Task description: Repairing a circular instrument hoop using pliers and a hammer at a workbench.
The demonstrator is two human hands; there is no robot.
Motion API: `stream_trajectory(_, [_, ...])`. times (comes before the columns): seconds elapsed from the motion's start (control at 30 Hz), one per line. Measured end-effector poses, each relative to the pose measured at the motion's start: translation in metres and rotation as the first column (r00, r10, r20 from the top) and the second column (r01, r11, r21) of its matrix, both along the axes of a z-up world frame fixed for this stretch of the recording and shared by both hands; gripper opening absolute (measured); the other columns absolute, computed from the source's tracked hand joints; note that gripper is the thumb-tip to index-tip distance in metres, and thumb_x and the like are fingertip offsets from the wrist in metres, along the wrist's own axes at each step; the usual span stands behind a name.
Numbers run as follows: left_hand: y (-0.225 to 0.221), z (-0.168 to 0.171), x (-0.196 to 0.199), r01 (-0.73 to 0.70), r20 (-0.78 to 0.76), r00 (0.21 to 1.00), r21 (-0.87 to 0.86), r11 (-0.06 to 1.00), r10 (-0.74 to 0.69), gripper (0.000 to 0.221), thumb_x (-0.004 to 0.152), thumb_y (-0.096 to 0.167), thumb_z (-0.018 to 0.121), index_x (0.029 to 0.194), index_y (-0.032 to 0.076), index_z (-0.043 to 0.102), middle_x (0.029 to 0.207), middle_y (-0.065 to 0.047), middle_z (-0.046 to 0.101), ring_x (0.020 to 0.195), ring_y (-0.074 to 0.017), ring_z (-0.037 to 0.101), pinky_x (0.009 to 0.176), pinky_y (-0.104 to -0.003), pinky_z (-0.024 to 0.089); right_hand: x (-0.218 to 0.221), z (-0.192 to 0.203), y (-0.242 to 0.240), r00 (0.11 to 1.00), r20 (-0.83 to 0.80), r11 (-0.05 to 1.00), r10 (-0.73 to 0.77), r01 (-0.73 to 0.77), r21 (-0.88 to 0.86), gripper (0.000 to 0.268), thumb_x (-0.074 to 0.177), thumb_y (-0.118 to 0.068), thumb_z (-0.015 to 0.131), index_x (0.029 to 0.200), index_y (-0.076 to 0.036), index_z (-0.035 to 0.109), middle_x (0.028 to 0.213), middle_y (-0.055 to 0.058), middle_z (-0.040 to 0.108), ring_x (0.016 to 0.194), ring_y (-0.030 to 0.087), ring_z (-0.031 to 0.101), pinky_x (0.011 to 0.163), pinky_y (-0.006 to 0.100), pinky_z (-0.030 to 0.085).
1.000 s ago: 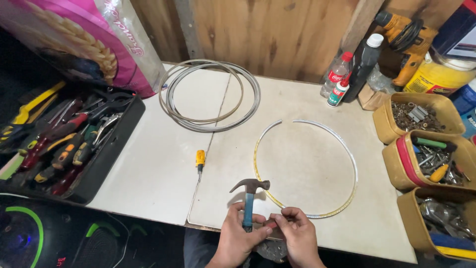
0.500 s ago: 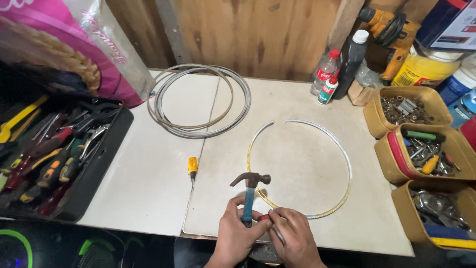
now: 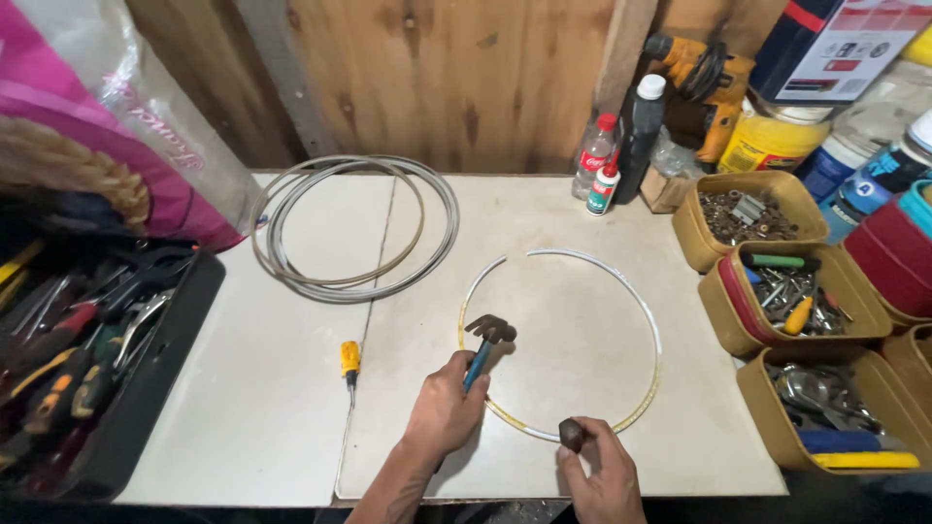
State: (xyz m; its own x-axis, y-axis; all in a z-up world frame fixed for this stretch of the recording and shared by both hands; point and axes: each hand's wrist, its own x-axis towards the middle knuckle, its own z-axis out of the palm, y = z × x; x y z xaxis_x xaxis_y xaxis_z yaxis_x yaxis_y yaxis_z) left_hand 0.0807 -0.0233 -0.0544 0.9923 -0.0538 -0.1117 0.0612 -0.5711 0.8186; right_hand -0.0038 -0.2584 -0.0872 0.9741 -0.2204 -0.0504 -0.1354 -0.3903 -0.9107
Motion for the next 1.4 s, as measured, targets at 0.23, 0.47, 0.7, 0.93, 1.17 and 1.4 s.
stream_trajectory(0.23, [-0.014,0.005,-0.015,-0.148,-0.154,0.979,-0.062,0.987,0.137,0.040,0.095,0.037,0.055,0.131,0.018,0.058,0.091,-0.013,0.076,0.082,-0.0347,0.071,0.073,-0.046,0.052,0.046,-0.023,-0.041,0.994,0.075,0.997,-0.078,0.080,-0.014,0.042,0.082,-0.017,0.074,0.122,-0.006,0.069,0.113,0.010,0.080,0.101,0.019,0.077,0.097,0.029,0.058])
stream_trajectory(0.47, [-0.040,0.023,-0.033,-0.304,-0.309,0.924,-0.233,0.924,0.226,0.031,0.094,0.032,0.059,0.121,0.018,0.065,0.069,-0.004,0.070,0.053,-0.0207,0.068,0.061,-0.035,0.059,0.115,-0.040,-0.079,0.935,0.294,0.942,-0.197,0.097,0.323,0.030,0.090,-0.005,0.070,0.119,-0.002,0.065,0.112,0.010,0.065,0.099,0.022,0.067,0.096,0.035,0.056])
stream_trajectory(0.7, [-0.044,0.027,-0.036,-0.400,-0.374,0.890,-0.368,0.839,0.260,0.025,0.097,0.027,0.060,0.118,0.016,0.068,0.090,-0.001,0.075,0.048,-0.0175,0.062,0.047,-0.032,0.056,0.074,0.032,-0.055,0.994,-0.105,0.733,-0.032,0.095,0.674,0.029,0.085,0.015,0.063,0.110,0.002,0.066,0.103,0.022,0.069,0.094,0.034,0.065,0.082,0.044,0.055])
stream_trajectory(0.93, [-0.045,0.027,-0.035,-0.400,-0.394,0.884,-0.355,0.845,0.252,0.028,0.097,0.028,0.059,0.120,0.016,0.069,0.081,-0.003,0.070,0.048,-0.0159,0.062,0.044,-0.031,0.056,0.062,-0.010,-0.069,0.962,0.151,0.945,0.229,-0.257,0.201,0.029,0.083,0.006,0.066,0.111,-0.001,0.062,0.120,0.017,0.079,0.105,0.022,0.079,0.096,0.033,0.064])
stream_trajectory(1.17, [-0.044,0.029,-0.034,-0.415,-0.398,0.879,-0.364,0.834,0.264,0.027,0.097,0.028,0.061,0.119,0.016,0.069,0.089,-0.001,0.074,0.046,-0.0171,0.062,0.047,-0.032,0.056,0.064,-0.022,-0.070,0.968,0.131,0.967,0.214,-0.229,0.113,0.037,0.087,-0.010,0.072,0.120,-0.004,0.057,0.118,0.014,0.080,0.108,0.019,0.077,0.097,0.029,0.060])
stream_trajectory(1.4, [-0.044,0.025,-0.037,-0.372,-0.350,0.904,-0.356,0.857,0.247,0.026,0.097,0.027,0.060,0.119,0.016,0.069,0.074,-0.003,0.070,0.046,-0.0171,0.061,0.052,-0.033,0.058,0.062,-0.020,-0.070,0.969,0.120,0.969,0.214,-0.226,0.100,0.036,0.085,-0.011,0.075,0.116,-0.004,0.059,0.117,0.014,0.080,0.106,0.019,0.078,0.095,0.030,0.061])
